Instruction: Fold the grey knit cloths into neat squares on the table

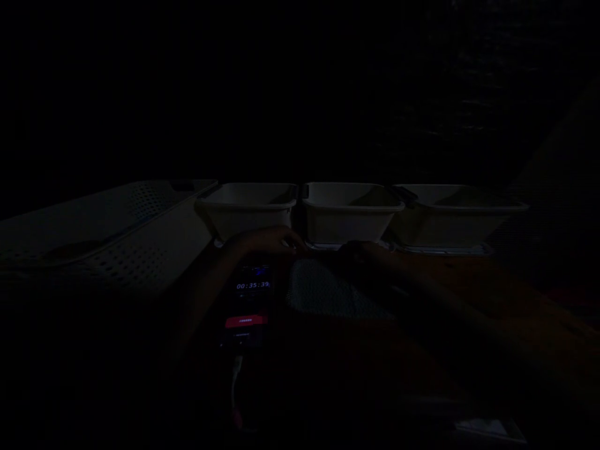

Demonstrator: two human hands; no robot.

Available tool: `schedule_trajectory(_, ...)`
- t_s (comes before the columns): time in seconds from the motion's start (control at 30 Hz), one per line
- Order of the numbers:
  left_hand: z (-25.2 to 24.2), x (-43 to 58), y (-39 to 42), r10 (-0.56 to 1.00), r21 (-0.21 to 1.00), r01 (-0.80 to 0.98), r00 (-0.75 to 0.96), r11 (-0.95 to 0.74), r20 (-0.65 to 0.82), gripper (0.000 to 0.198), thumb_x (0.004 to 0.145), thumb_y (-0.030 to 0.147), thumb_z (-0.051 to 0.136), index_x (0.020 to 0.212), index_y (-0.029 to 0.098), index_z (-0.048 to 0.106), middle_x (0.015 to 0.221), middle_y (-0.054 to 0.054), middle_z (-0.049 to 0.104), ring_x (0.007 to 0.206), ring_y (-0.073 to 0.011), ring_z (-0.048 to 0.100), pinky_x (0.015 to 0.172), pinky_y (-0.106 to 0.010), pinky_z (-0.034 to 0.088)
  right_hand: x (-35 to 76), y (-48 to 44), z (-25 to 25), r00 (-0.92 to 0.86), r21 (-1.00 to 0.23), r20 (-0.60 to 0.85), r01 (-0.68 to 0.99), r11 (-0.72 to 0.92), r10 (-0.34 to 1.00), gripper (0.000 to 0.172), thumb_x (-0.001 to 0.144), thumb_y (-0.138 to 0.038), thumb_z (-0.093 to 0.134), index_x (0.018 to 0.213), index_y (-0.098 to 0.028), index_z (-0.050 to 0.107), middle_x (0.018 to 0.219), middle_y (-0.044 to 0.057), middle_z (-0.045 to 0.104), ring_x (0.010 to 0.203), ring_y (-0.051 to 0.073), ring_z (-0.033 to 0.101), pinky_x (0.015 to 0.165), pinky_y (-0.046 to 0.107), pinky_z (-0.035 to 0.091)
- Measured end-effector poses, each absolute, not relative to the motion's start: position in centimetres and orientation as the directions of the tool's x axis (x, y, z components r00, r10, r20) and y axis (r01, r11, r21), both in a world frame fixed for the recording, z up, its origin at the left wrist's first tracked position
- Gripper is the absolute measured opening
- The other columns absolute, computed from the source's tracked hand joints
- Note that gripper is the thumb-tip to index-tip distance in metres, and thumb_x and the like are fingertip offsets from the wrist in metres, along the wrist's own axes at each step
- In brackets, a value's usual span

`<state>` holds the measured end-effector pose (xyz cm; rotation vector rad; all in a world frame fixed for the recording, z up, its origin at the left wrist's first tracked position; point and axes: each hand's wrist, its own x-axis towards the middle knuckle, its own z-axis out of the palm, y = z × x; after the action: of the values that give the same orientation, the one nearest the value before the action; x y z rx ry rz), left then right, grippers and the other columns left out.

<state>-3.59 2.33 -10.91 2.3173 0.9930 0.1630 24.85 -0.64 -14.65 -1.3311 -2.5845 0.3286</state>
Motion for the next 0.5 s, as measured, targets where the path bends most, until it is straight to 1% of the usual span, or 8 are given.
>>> schedule_trajectory(0.07, -11.2, -4.0, 2.5, 0.687, 0.578, 0.600, 0.721, -0.553, -0.091, 0.029, 0.083, 0.018, 0.055, 0.111, 0.023, 0.065, 0.116, -0.002, 0.066, 0.106, -0.0166, 0.058, 0.090, -0.027, 0.042, 25.1, -0.6, -14.7, -0.553, -0.343, 0.080, 0.766, 0.543, 0.830, 0.026, 0.085, -0.024, 0.052, 0.107, -0.016, 0.063, 0.113, 0.009, 0.062, 0.098, 0.019, 0.060, 0.083, 0.030, 0.047)
schedule_trajectory(0.13, -11.6, -4.2, 2.5, 0.690, 0.563, 0.610, 0.718, -0.558, -0.092, 0.028, 0.085, 0.020, 0.054, 0.111, 0.021, 0.064, 0.116, -0.003, 0.066, 0.106, -0.0158, 0.058, 0.090, -0.027, 0.041, 25.7, -0.5, -14.8, -0.526, -0.369, 0.078, 0.774, 0.514, 0.847, 0.027, 0.084, -0.025, 0.054, 0.108, -0.016, 0.063, 0.113, 0.009, 0.061, 0.097, 0.019, 0.061, 0.083, 0.030, 0.048)
schedule_trajectory(0.23, -12.3, -4.3, 2.6, 0.693, 0.549, 0.621, 0.714, -0.560, -0.100, 0.027, 0.085, 0.024, 0.056, 0.111, 0.018, 0.065, 0.115, -0.005, 0.066, 0.103, -0.0160, 0.060, 0.089, -0.027, 0.042, 27.2, -0.2, -14.7, -0.530, -0.386, 0.053, 0.771, 0.507, 0.846, 0.033, 0.081, -0.031, 0.059, 0.111, -0.018, 0.063, 0.113, 0.009, 0.062, 0.095, 0.019, 0.062, 0.079, 0.028, 0.049)
schedule_trajectory(0.33, -12.8, -4.3, 2.9, 0.710, 0.532, 0.640, 0.697, -0.555, -0.098, 0.027, 0.085, 0.029, 0.058, 0.109, 0.020, 0.065, 0.113, -0.004, 0.067, 0.102, -0.0164, 0.060, 0.088, -0.026, 0.041, 28.5, 0.0, -14.4, -0.572, -0.368, 0.041, 0.754, 0.545, 0.819, 0.038, 0.078, -0.033, 0.063, 0.112, -0.017, 0.064, 0.108, 0.009, 0.064, 0.092, 0.018, 0.063, 0.075, 0.026, 0.049)
schedule_trajectory(0.43, -12.9, -4.0, 2.9, 0.729, 0.492, 0.670, 0.678, -0.556, -0.099, 0.025, 0.084, 0.031, 0.059, 0.106, 0.022, 0.067, 0.112, -0.002, 0.067, 0.103, -0.0163, 0.059, 0.087, -0.024, 0.041, 29.1, 0.2, -14.4, -0.580, -0.371, 0.084, 0.736, 0.565, 0.810, 0.033, 0.074, -0.028, 0.065, 0.105, -0.016, 0.067, 0.102, 0.009, 0.066, 0.084, 0.015, 0.064, 0.070, 0.023, 0.047)
schedule_trajectory(0.5, -13.0, -3.8, 2.8, 0.726, 0.466, 0.676, 0.680, -0.571, -0.098, 0.024, 0.085, 0.032, 0.058, 0.105, 0.023, 0.067, 0.111, -0.002, 0.067, 0.102, -0.0163, 0.060, 0.086, -0.024, 0.040, 29.2, 0.3, -14.6, -0.574, -0.412, 0.144, 0.706, 0.576, 0.806, 0.026, 0.071, -0.025, 0.067, 0.095, -0.016, 0.071, 0.094, 0.008, 0.068, 0.073, 0.012, 0.063, 0.062, 0.019, 0.044)
